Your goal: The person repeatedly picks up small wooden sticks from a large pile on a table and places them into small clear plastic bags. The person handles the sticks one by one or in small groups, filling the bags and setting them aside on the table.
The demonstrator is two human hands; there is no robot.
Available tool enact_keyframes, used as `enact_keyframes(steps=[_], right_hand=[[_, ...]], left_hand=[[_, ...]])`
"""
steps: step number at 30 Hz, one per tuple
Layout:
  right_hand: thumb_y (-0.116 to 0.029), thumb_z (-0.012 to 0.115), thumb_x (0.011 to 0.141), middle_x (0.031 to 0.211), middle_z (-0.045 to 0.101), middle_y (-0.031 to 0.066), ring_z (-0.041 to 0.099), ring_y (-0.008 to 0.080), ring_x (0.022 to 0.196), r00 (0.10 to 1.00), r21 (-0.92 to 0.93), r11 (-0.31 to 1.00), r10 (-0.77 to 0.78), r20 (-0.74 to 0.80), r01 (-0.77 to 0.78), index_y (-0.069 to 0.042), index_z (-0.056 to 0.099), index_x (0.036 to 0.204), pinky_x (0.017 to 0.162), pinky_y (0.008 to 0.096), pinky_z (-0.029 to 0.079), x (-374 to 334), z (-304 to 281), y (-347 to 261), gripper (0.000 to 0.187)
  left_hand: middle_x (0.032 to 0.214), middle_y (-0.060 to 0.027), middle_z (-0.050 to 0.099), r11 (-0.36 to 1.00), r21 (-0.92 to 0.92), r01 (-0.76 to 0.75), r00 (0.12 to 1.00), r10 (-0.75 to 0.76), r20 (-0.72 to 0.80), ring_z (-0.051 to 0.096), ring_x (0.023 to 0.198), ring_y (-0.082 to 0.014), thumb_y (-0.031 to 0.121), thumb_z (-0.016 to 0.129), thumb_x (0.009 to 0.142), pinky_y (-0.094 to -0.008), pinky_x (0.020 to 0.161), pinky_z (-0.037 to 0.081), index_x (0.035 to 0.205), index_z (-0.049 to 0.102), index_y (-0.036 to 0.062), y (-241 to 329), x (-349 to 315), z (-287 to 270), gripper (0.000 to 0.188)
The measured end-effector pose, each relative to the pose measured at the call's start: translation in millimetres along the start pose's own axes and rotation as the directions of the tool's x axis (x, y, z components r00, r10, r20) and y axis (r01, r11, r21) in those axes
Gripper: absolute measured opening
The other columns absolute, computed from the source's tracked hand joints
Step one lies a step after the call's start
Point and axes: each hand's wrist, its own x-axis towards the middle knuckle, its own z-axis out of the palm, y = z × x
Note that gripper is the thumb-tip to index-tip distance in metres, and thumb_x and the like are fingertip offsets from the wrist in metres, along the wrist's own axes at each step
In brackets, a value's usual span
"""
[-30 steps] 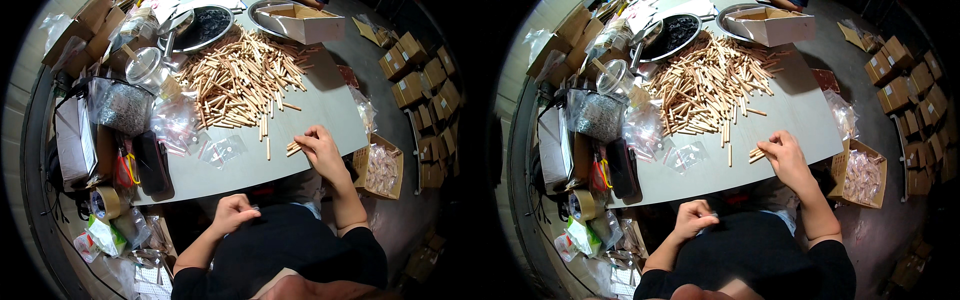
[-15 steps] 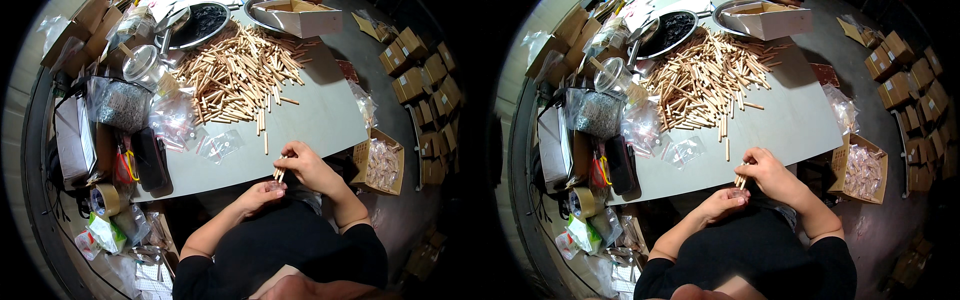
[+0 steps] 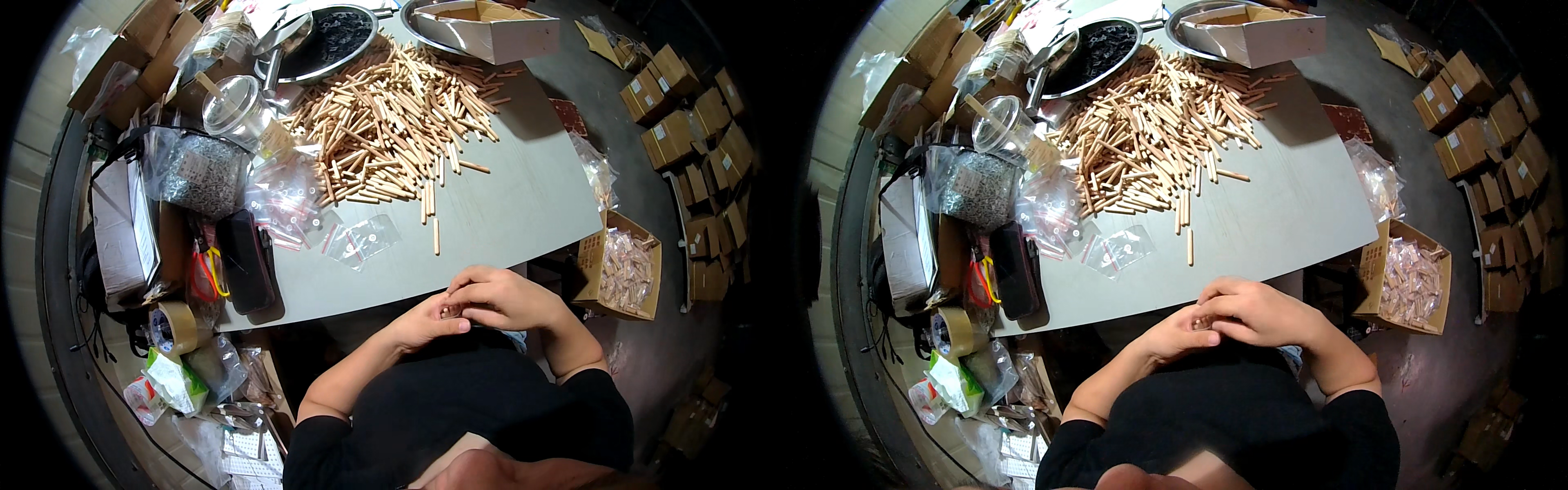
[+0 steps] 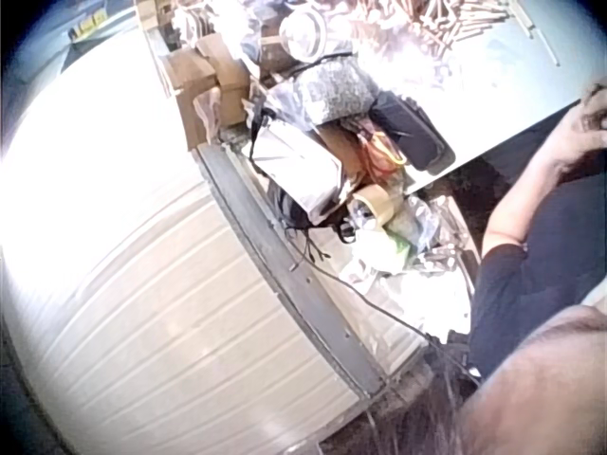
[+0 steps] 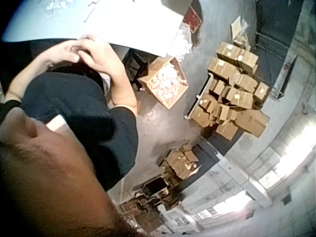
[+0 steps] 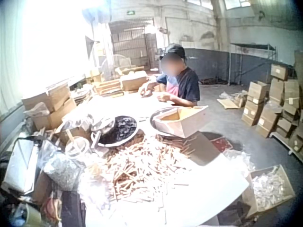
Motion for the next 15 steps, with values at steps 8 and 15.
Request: enact_keyframes(steps=[8, 15], right_hand=[[-0.006, 0.076, 0.079, 0.105, 0.064, 0.0107, 0.062, 0.0285, 0.096, 0.966, -0.138, 0.978, -0.182, -0.185, 0.158, -0.003, 0.069, 0.087, 0.085, 0.0378, 0.052, 5.3, 4.8, -9.1, 0.011], [-0.002, 0.075, 0.077, 0.087, 0.064, 0.0109, 0.063, 0.0264, 0.084, 0.967, -0.001, 0.996, 0.081, -0.243, -0.084, -0.002, 0.067, 0.088, 0.072, 0.0350, 0.051, 5.9, 8.6, -17.2, 0.014]], left_hand=[[0.114, -0.0128, 0.063, 0.659, 0.711, -0.244, 0.895, 0.436, -0.096, 0.062, 0.100, -0.0148, 0.020, 0.073, 0.091, -0.0307, 0.088, 0.050, 0.128, 0.052, 0.0005, 25.6, -22.6, 20.5, 0.046], [0.092, -0.0137, 0.066, 0.232, 0.931, -0.282, 0.632, 0.775, -0.002, 0.065, 0.086, -0.0258, 0.000, 0.067, 0.089, -0.0323, 0.078, 0.052, 0.096, 0.064, -0.0022, 27.2, -29.3, 27.2, 0.008]])
